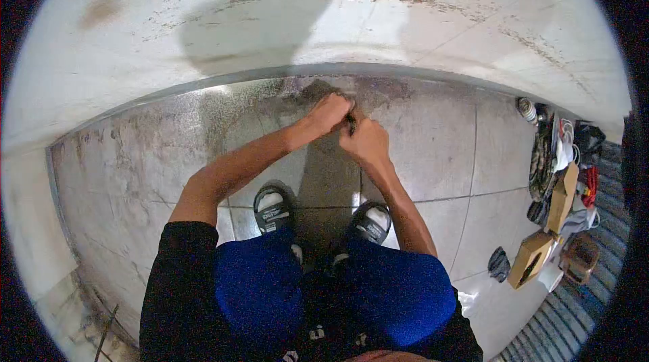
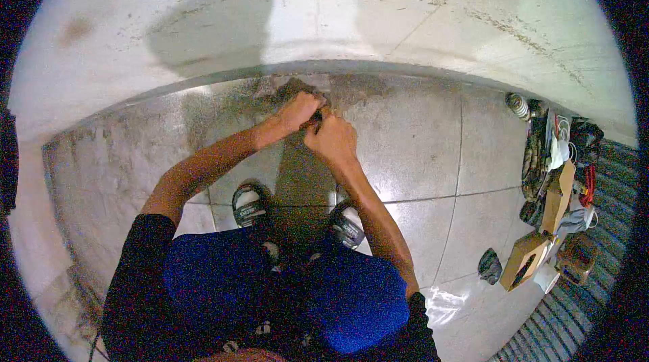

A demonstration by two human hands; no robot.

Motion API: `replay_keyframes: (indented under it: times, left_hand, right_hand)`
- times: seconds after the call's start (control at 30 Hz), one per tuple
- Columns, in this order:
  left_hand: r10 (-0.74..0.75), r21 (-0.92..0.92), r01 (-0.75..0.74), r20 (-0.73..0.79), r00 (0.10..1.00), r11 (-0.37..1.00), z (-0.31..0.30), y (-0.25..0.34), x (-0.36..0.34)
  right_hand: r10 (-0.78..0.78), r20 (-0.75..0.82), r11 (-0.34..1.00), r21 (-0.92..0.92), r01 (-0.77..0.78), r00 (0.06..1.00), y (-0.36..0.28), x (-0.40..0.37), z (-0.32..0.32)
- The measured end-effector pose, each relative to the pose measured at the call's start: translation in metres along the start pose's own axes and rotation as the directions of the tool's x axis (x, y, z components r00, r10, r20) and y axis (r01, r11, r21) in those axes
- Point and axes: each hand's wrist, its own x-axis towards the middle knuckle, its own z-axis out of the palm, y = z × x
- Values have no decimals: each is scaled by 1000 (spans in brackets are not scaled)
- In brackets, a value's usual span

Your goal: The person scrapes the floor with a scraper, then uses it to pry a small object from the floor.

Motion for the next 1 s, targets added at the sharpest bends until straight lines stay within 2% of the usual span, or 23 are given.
replay_keyframes:
  times: [0.03, 0.07, 0.17, 0.2, 0.3, 0.33, 0.43, 0.47, 0.57, 0.6, 0.7, 0.73, 0.83, 0.87, 0.93, 0.97, 1.0]
  left_hand:
    - [12, 71, -13, 13, 1000, 997, 5, 2, -2]
    - [-118, -165, 102, -89, 989, 981, 11, -4, 4]
    - [38, -127, -39, -6, 999, 991, -43, -9, 18]
    - [53, -135, -51, 14, 998, 990, -40, -10, 18]
    - [-5, -3, 5, -84, 996, 1000, -4, 7, 6]
    - [40, -82, -44, -48, 998, 996, -2, 4, 2]
    - [-61, -119, 53, -67, 996, 992, -15, -3, 24]
    - [-19, -127, 2, -134, 991, 992, -32, -1, 20]
    - [-60, -41, 62, 56, 997, 997, -18, 1, 16]
    - [19, -40, -18, 10, 1000, 999, -17, 7, 5]
    - [23, 109, -2, -189, 982, 994, 14, 6, -3]
    - [-91, -37, 89, -55, 994, 995, 0, 4, 1]
    - [7, -149, -13, -36, 999, 989, -31, -7, 14]
    - [45, -61, -50, -91, 995, 997, -41, 1, 8]
    - [-16, -28, 14, -65, 998, 1000, -15, 9, 2]
    - [-47, -19, 46, -43, 998, 999, 0, 11, -3]
    - [33, 2, -33, -10, 999, 999, 5, 6, -6]
  right_hand:
    - [-4, -18, 1000, -11, 4, 1000, -1, 4, 2]
    - [-10, -40, 1000, -28, 9, 999, -2, 15, 1]
    - [-71, -61, 997, -9, 70, 996, -1, 33, -6]
    - [-93, -61, 995, 14, 94, 994, 1, 33, -8]
    - [-24, -11, 1000, -19, 24, 1000, 0, 7, -9]
    - [-33, -26, 999, -9, 33, 999, 2, 8, -5]
    - [-51, -60, 999, 10, 52, 997, 11, 20, 3]
    - [-58, -60, 998, 15, 59, 997, 10, 29, 0]
    - [-31, -51, 999, -23, 30, 998, -5, 16, -16]
    - [-37, -42, 999, -27, 36, 998, -2, 6, -12]
    - [-36, -34, 999, -26, 35, 999, 2, 6, 3]
    - [-33, -40, 999, -30, 32, 999, 3, 10, 4]
    - [-68, -69, 997, -41, 65, 995, -3, 28, -3]
    - [-77, -66, 997, -33, 75, 995, -3, 20, -3]
    - [-104, -73, 995, -10, 104, 992, -2, 6, -2]
    - [-72, -64, 997, -19, 71, 995, 0, 3, 1]
    - [-38, -55, 999, -31, 37, 998, 2, 1, 4]
